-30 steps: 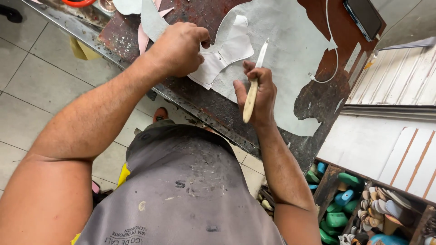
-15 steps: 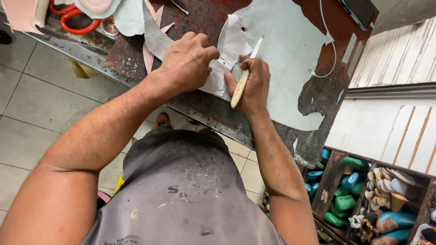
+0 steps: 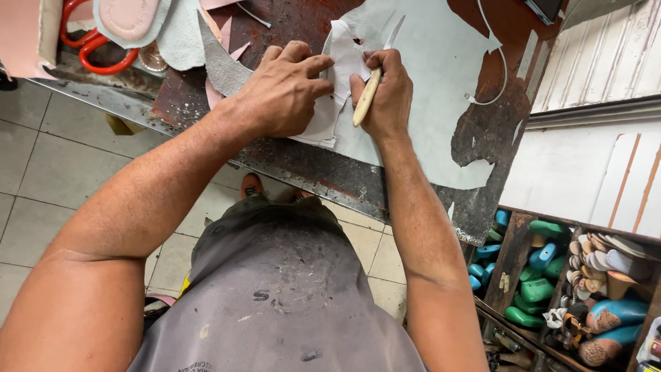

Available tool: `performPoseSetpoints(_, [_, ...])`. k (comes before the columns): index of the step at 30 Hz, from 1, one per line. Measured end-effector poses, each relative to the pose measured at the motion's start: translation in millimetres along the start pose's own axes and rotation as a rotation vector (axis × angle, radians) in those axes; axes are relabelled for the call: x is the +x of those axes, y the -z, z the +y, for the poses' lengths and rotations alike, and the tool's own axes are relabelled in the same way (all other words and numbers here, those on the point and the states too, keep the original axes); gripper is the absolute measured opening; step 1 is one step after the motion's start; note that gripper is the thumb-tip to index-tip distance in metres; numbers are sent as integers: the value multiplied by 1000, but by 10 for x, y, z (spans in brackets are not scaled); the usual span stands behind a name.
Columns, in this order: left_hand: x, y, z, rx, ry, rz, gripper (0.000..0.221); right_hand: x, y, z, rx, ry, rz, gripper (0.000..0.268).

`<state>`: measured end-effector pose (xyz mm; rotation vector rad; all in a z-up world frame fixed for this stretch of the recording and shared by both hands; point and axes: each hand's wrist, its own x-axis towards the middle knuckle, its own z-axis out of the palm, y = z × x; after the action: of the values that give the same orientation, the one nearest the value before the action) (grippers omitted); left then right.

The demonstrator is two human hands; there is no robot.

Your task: Tracing a shoe pattern onto material and cutting it out with a precision knife

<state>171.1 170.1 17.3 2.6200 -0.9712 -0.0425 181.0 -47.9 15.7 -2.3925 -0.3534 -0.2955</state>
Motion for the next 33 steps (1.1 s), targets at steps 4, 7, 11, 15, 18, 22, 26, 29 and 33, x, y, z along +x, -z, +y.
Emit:
performPoseSetpoints(4, [92, -12, -3, -35, 31, -16, 36, 62, 2, 61, 168, 7, 60, 26])
performPoseSetpoints(7, [140, -119, -52, 3, -11, 52, 42, 62, 16, 113, 164, 51, 105, 29])
performPoseSetpoints(11, [219, -101, -18, -21, 61, -10, 54, 53, 29, 172, 165, 38, 115, 24])
performPoseSetpoints(15, [276, 5, 111, -28, 184, -120, 63, 47, 112, 236, 219, 27, 27, 29])
performPoseSetpoints(18, [296, 13, 151, 10, 185, -97, 64, -221, 547, 209, 105, 40, -181, 40])
performPoseSetpoints(22, [423, 62, 63, 30, 129, -78, 61, -859, 1032, 411, -161, -51, -145, 42])
performPoseSetpoints(26, [536, 102, -102, 68, 85, -135, 65, -1430, 1304, 628, -491, -472, 46, 41])
performPoseSetpoints(29, [599, 217, -154, 42, 57, -174, 74, -1643, 1303, 743, -569, -471, 141, 42])
performPoseSetpoints(33, [586, 313, -223, 10, -1, -250, 84, -1584, 1215, 558, -431, -579, 219, 41])
